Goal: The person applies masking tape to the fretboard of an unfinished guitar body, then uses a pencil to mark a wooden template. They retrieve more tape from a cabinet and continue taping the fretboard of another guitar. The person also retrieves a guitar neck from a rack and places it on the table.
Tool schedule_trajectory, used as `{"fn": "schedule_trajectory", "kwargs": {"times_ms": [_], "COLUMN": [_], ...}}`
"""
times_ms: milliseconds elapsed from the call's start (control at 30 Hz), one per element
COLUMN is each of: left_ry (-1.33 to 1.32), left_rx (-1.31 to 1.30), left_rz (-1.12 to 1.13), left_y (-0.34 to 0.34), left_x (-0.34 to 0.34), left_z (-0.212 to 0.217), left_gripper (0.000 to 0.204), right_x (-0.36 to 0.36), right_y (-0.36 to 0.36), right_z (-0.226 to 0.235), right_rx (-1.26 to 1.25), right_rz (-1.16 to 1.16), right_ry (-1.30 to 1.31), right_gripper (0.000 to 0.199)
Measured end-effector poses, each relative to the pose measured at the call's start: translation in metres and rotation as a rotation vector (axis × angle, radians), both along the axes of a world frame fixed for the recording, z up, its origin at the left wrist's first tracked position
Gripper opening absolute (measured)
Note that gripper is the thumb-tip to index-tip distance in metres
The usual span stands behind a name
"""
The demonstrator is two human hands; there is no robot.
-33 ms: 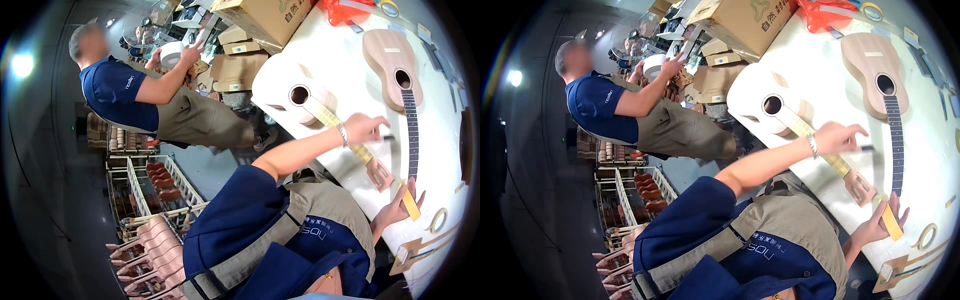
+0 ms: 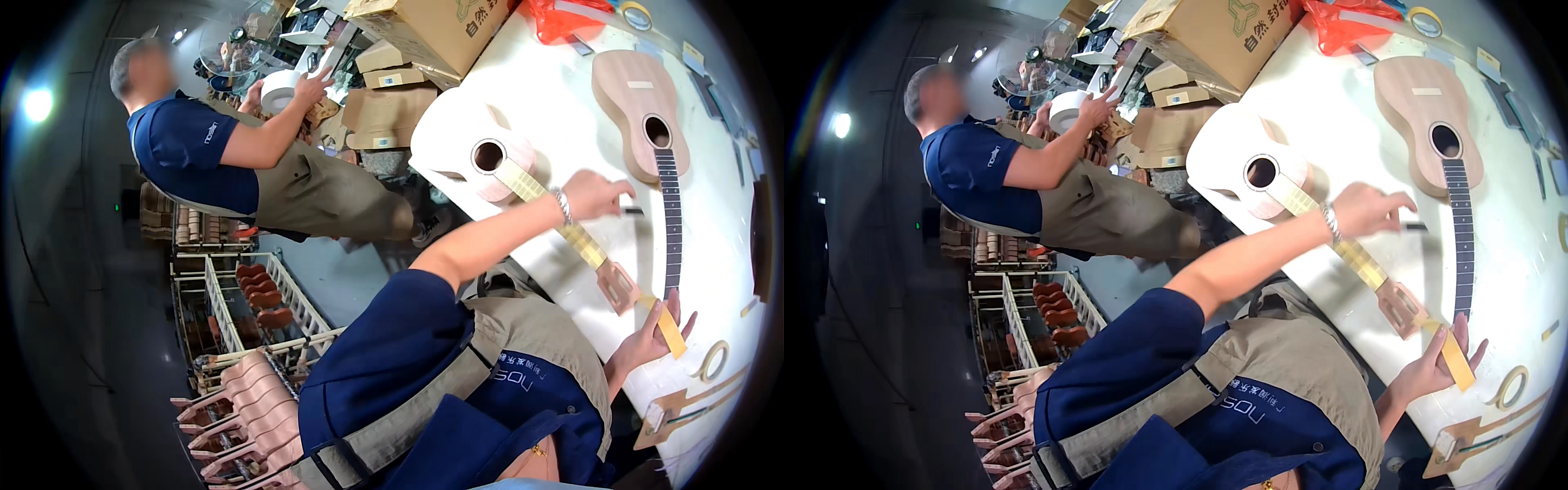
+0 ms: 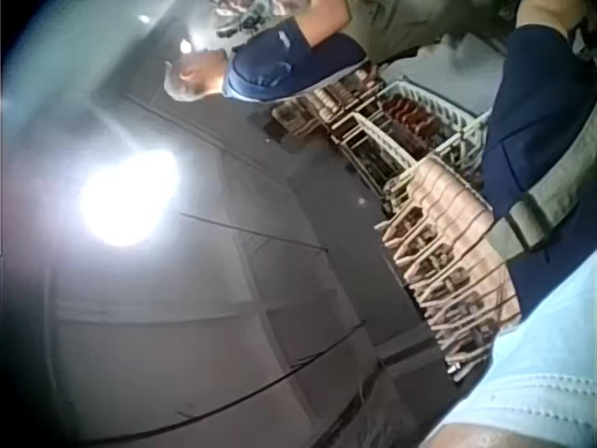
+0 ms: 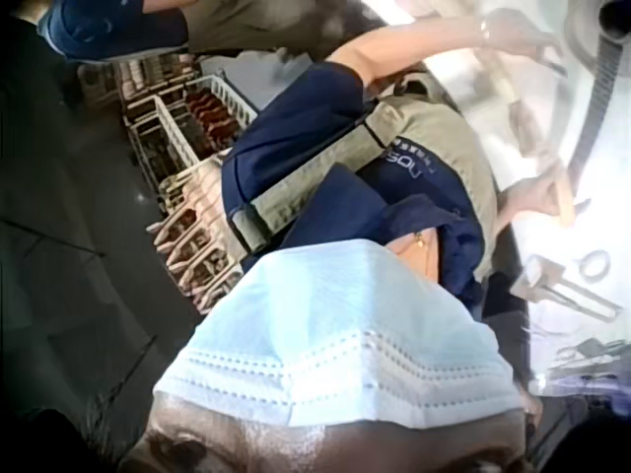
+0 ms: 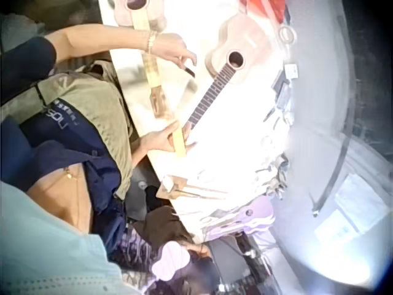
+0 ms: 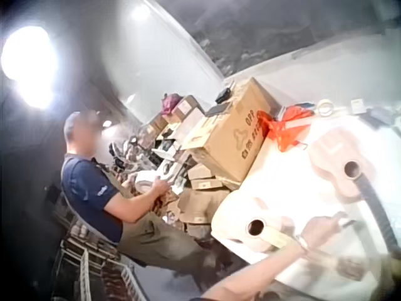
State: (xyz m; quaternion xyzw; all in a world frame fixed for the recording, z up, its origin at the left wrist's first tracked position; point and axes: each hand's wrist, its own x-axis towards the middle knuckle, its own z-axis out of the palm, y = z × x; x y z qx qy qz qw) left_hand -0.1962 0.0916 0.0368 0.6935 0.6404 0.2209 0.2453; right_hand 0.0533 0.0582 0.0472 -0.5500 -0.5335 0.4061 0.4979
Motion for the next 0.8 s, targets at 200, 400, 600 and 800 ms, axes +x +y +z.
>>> {"fn": "schedule_trajectory", "kwargs": {"times_ms": [200, 400, 600, 800], "left_ry": [0.263, -1.164, -1.151, -0.622], "left_rx": [0.183, -0.508, -0.777, -0.474], "left_rz": [-0.105, -0.054, 0.067, 0.130], "left_y": [0.064, 0.034, 0.036, 0.130], "left_x": [-0.012, 0.068, 0.124, 0.013], "left_z": [-0.080, 0.002, 0.010, 0.008], "left_gripper": [0.011, 0.039, 0.022, 0.012], "right_x": [-0.008, -0.015, -0.012, 0.136], "right_y": [0.030, 0.046, 0.033, -0.028], "right_z": [0.006, 0.005, -0.009, -0.045], "right_rx": [-0.048, 0.150, 0.122, 0.383], "right_rz": [-0.203, -0.324, -0.442, -0.604], "right_ry": [0.499, 0.784, 0.968, 1.495], "right_gripper": [0.065, 0.061, 0.059, 0.043]}}
